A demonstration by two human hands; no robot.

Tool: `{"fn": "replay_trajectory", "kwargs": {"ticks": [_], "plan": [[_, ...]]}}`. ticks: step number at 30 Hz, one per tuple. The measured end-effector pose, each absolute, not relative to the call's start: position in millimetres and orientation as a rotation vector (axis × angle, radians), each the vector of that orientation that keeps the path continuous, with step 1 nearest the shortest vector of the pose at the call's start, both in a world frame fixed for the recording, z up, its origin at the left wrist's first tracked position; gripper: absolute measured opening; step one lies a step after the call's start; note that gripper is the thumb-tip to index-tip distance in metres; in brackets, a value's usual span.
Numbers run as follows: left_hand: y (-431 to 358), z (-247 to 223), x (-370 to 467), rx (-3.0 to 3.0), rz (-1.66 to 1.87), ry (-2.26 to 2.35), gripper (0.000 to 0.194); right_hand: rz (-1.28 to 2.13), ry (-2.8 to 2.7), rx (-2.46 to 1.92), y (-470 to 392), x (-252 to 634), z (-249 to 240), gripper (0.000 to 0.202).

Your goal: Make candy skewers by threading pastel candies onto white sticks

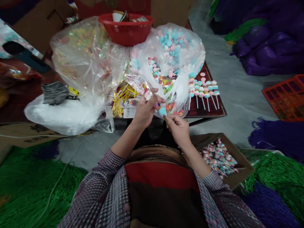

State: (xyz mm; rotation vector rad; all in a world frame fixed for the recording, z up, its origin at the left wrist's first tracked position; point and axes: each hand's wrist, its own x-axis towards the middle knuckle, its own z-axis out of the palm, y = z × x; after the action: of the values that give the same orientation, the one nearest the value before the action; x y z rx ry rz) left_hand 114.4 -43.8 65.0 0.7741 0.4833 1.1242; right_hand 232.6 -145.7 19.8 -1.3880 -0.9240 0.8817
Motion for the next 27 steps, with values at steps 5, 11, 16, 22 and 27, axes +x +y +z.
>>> {"fn": "replay_trajectory", "kwargs": {"ticks": [5, 11, 16, 22, 27], "plan": [[-45.9, 68.2, 104.8, 0.941, 0.977, 0.449, 0.062, 1.429, -0.681, -1.037, -144.9, 230.8, 22.3, 0.041], [-43.2, 82.9, 102.8, 0.873, 1.08, 0.541, 0.058, 1.345, -0.756, -1.075, -142.7, 233.8, 18.0, 0.042], [-41.7, 86.0, 113.1, 0.812, 1.154, 0.616, 0.04, 1.026, -0.963, -1.234, -151.5, 236.2, 19.4, 0.032], [-59.5, 74.6, 124.0, 0.905, 1.033, 0.581, 0.037, 1.0, -0.97, -1.282, -162.7, 228.1, 23.8, 0.037], [-57.9, 80.9, 109.7, 0.977, 0.994, 0.504, 0.075, 1.232, -0.893, -1.161, -162.8, 230.2, 16.9, 0.046]]}}
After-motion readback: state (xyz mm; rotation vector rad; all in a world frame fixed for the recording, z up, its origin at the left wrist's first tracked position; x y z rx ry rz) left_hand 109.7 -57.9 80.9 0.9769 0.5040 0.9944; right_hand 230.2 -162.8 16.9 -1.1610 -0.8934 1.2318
